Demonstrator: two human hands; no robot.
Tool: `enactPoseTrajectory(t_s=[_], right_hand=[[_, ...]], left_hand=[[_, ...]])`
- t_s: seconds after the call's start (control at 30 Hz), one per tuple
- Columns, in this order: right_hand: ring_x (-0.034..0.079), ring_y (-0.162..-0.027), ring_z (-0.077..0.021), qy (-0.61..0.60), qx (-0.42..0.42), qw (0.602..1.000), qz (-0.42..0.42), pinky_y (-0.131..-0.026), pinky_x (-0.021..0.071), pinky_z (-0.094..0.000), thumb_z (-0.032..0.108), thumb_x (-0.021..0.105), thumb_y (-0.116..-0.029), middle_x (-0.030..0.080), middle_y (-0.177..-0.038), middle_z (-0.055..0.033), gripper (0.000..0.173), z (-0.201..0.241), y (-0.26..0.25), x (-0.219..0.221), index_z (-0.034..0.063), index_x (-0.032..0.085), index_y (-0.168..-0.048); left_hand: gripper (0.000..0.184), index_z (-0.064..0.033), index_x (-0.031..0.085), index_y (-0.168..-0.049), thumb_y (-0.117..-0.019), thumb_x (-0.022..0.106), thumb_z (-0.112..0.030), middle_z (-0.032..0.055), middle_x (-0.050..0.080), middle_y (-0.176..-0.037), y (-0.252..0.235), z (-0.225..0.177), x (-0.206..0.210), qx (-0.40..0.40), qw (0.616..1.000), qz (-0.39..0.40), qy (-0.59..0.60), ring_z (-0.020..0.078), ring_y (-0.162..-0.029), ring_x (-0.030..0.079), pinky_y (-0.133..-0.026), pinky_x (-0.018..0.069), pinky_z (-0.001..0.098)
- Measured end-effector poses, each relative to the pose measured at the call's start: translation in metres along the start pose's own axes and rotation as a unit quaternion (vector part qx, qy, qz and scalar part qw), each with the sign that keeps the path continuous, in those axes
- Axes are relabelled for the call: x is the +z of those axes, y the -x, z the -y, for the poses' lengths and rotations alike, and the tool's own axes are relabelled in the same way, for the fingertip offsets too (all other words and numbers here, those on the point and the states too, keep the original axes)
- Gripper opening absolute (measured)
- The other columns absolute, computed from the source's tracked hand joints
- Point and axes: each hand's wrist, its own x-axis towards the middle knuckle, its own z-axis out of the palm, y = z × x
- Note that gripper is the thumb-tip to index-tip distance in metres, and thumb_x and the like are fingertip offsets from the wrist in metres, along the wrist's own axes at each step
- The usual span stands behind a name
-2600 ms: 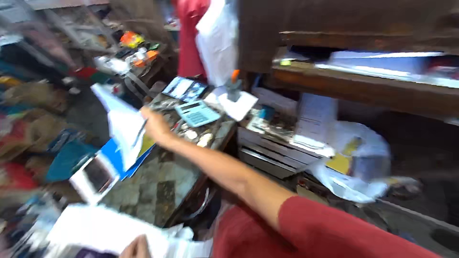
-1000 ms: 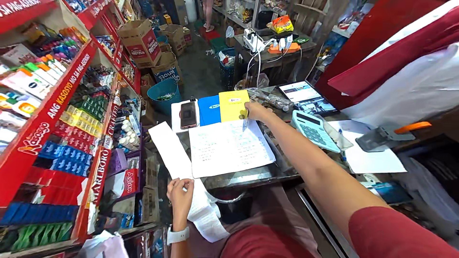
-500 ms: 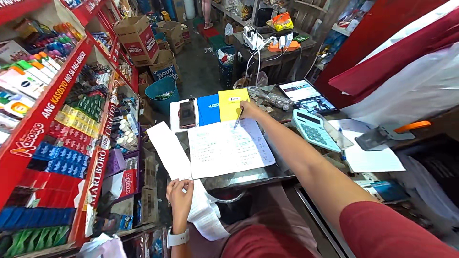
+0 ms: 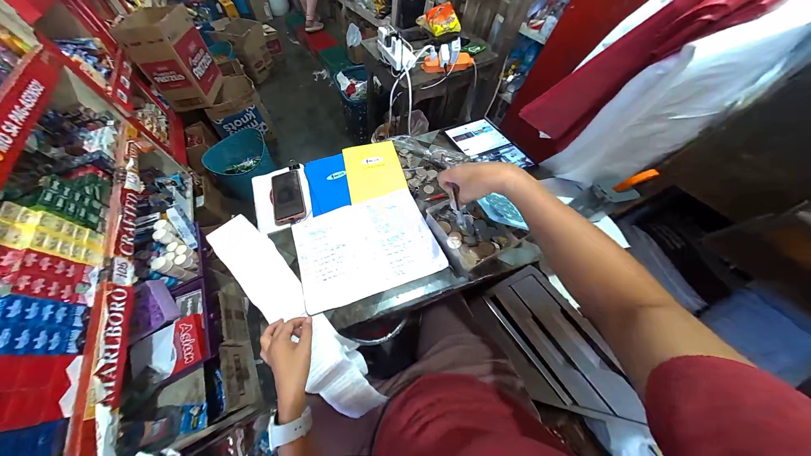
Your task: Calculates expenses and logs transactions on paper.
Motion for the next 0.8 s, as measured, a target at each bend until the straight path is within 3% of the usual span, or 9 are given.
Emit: enactPoseTrajectory(t_s=[0.17, 0.27, 0.33, 0.5, 0.6, 0.67, 0.73, 0.8], right_hand=[[0.064, -0.104, -0.0376, -0.003, 0.029, 0.999, 0.028, -0.094, 0.0487, -0.0551, 0.001, 0.075, -0.0907, 0.066, -0.107, -0.0229, 0.029, -0.005, 0.023, 0.014, -0.0061, 0.062, -0.116], [0.064, -0.103, -0.0438, -0.056, 0.028, 0.996, -0.068, -0.093, 0.0488, -0.062, 0.017, 0.078, -0.0924, 0.066, -0.105, -0.0275, 0.036, -0.003, 0.002, 0.013, -0.0079, 0.063, -0.114], [0.064, -0.103, -0.0474, -0.125, 0.036, 0.978, -0.165, -0.092, 0.048, -0.0666, 0.018, 0.078, -0.0919, 0.066, -0.106, -0.0307, 0.038, -0.002, -0.034, 0.012, -0.0093, 0.064, -0.115], [0.062, -0.117, -0.0501, -0.239, 0.066, 0.932, -0.265, -0.102, 0.0454, -0.0668, 0.017, 0.079, -0.0902, 0.065, -0.121, -0.0345, 0.049, 0.03, -0.121, 0.021, -0.0114, 0.061, -0.125], [0.066, -0.107, -0.0468, -0.224, -0.041, 0.947, -0.227, -0.094, 0.0501, -0.0637, 0.013, 0.077, -0.09, 0.067, -0.11, -0.0313, 0.04, 0.071, -0.135, 0.037, -0.0099, 0.062, -0.119], [0.065, -0.102, -0.0437, -0.209, -0.12, 0.957, -0.158, -0.091, 0.0505, -0.0613, 0.018, 0.078, -0.0917, 0.066, -0.106, -0.0286, 0.04, 0.099, -0.132, 0.053, -0.0079, 0.061, -0.117], [0.063, -0.108, -0.0456, -0.178, -0.129, 0.967, -0.131, -0.096, 0.047, -0.0637, 0.028, 0.078, -0.0927, 0.066, -0.11, -0.0283, 0.048, 0.117, -0.134, 0.069, -0.0042, 0.059, -0.122], [0.06, -0.115, -0.0451, -0.161, -0.11, 0.967, -0.164, -0.103, 0.0413, -0.0632, 0.036, 0.078, -0.0923, 0.066, -0.114, -0.026, 0.051, 0.121, -0.142, 0.08, -0.0016, 0.061, -0.123]], left_hand=[[0.024, -0.0031, 0.077, -0.09, -0.0923, 0.065, -0.024, 0.0108, 0.071, -0.088, 0.0, -0.001, -0.001, 0.002, 1.0, 0.003, 0.004, 0.0416, -0.118, 0.053, -0.102, 0.0301, 0.0637], [0.022, -0.0034, 0.077, -0.089, -0.0922, 0.065, -0.022, 0.0108, 0.071, -0.089, -0.001, -0.003, 0.0, -0.003, 1.0, -0.001, -0.003, 0.0414, -0.118, 0.054, -0.101, 0.0306, 0.0634], [0.022, -0.0036, 0.077, -0.089, -0.0916, 0.066, -0.022, 0.011, 0.071, -0.088, -0.001, -0.001, 0.001, -0.003, 1.0, -0.005, -0.008, 0.0416, -0.117, 0.055, -0.101, 0.0312, 0.0638], [0.021, -0.0042, 0.077, -0.089, -0.0917, 0.066, -0.022, 0.0104, 0.072, -0.089, -0.001, -0.003, 0.002, -0.009, 1.0, -0.004, 0.0, 0.0404, -0.118, 0.054, -0.103, 0.0299, 0.0629], [0.022, -0.0045, 0.078, -0.09, -0.0921, 0.066, -0.023, 0.0105, 0.073, -0.089, 0.0, -0.003, 0.003, -0.005, 1.0, -0.001, -0.001, 0.0422, -0.118, 0.055, -0.102, 0.0321, 0.065], [0.022, -0.0054, 0.078, -0.09, -0.0926, 0.066, -0.023, 0.0095, 0.072, -0.088, 0.001, -0.004, 0.003, -0.01, 1.0, -0.001, -0.003, 0.0411, -0.118, 0.056, -0.103, 0.0317, 0.0646], [0.021, -0.0068, 0.078, -0.089, -0.0921, 0.065, -0.024, 0.0078, 0.072, -0.087, 0.0, -0.003, 0.004, -0.012, 1.0, -0.002, -0.005, 0.0394, -0.118, 0.056, -0.103, 0.0313, 0.0637], [0.022, -0.0083, 0.078, -0.087, -0.0901, 0.068, -0.027, 0.0061, 0.071, -0.085, 0.0, -0.002, 0.004, -0.008, 1.0, -0.001, -0.006, 0.0393, -0.117, 0.056, -0.101, 0.032, 0.0632]])
